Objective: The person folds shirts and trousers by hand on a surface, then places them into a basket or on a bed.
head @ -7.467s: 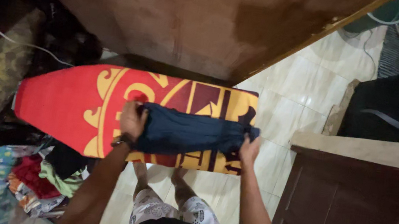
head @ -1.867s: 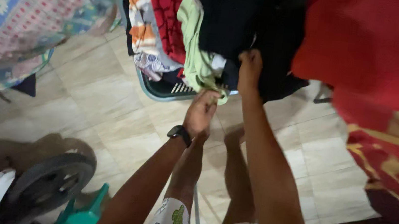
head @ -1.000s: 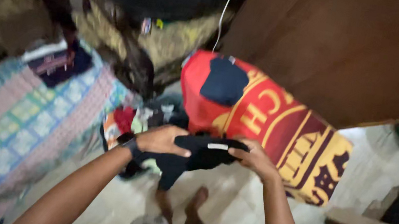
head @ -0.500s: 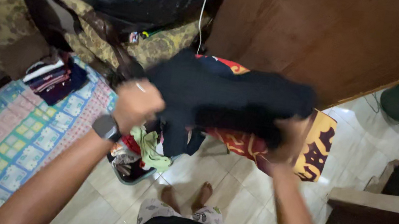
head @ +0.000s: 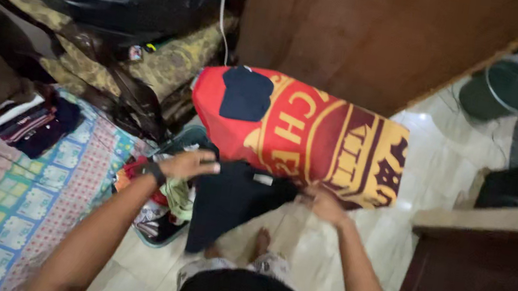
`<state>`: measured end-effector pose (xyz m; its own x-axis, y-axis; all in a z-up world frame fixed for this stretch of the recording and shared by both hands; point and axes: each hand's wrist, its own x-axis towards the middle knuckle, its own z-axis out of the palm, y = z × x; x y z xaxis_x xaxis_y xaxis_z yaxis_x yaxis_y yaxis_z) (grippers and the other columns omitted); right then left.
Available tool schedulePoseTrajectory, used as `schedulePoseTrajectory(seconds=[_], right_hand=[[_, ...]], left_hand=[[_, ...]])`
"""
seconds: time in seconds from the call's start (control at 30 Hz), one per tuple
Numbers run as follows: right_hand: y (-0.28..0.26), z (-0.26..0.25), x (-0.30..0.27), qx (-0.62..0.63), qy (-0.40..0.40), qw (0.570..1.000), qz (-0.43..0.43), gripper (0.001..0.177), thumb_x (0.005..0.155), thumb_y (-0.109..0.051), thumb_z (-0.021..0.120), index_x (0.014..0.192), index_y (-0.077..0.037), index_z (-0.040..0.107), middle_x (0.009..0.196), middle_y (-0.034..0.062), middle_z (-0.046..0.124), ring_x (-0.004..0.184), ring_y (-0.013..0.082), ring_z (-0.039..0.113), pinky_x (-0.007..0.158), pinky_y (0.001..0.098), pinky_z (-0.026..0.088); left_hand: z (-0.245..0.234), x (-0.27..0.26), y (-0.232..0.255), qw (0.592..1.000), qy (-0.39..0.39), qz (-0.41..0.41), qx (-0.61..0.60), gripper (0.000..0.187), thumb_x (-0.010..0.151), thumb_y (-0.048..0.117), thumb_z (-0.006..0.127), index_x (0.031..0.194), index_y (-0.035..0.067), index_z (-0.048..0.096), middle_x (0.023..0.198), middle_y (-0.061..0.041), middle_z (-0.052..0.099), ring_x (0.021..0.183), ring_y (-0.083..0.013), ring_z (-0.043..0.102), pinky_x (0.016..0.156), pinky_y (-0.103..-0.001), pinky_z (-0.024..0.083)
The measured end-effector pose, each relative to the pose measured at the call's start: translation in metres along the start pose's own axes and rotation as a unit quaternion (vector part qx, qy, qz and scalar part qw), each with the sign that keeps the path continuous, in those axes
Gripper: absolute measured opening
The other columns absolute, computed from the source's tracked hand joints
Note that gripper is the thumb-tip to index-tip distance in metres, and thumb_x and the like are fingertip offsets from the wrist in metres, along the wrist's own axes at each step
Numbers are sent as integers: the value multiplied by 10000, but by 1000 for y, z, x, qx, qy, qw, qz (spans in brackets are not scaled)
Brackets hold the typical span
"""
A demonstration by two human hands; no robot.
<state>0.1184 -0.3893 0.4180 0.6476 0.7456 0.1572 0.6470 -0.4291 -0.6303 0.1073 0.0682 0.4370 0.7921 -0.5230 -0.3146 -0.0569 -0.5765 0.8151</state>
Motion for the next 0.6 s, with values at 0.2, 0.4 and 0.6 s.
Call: schedulePoseTrajectory(seconds=[0.2, 0.4, 0.6], right_hand=[[-9, -108, 4, 153, 84, 939, 296, 383, 932, -217, 660, 1262, -25, 633, 1204, 142, 723, 1090, 246, 629, 956, 348, 463], [7, -199, -12, 140, 154, 862, 463, 235, 980, -164, 667, 1158, -27, 736, 846, 117, 631, 699, 216, 510, 637, 400, 412], [93, -254, -57, 190, 291, 888, 299, 194, 936, -63, 658, 1116, 9, 664, 906, 22, 674, 828, 99, 611, 747, 248, 483]], left_hand=[[-59, 71, 57, 986, 89, 138, -14, 371, 995, 395, 594, 1073, 38, 659, 937, -102, 704, 889, -140, 652, 802, -348, 513], [-89, 143, 157, 969, 139, 168, 113, 307, 980, 331, 669, 983, 25, 684, 825, -96, 651, 767, -178, 620, 702, -368, 497], [-85, 231, 222, 974, 120, 183, -63, 141, 928, 140, 709, 975, 36, 627, 791, -40, 620, 676, -95, 601, 610, -272, 507]])
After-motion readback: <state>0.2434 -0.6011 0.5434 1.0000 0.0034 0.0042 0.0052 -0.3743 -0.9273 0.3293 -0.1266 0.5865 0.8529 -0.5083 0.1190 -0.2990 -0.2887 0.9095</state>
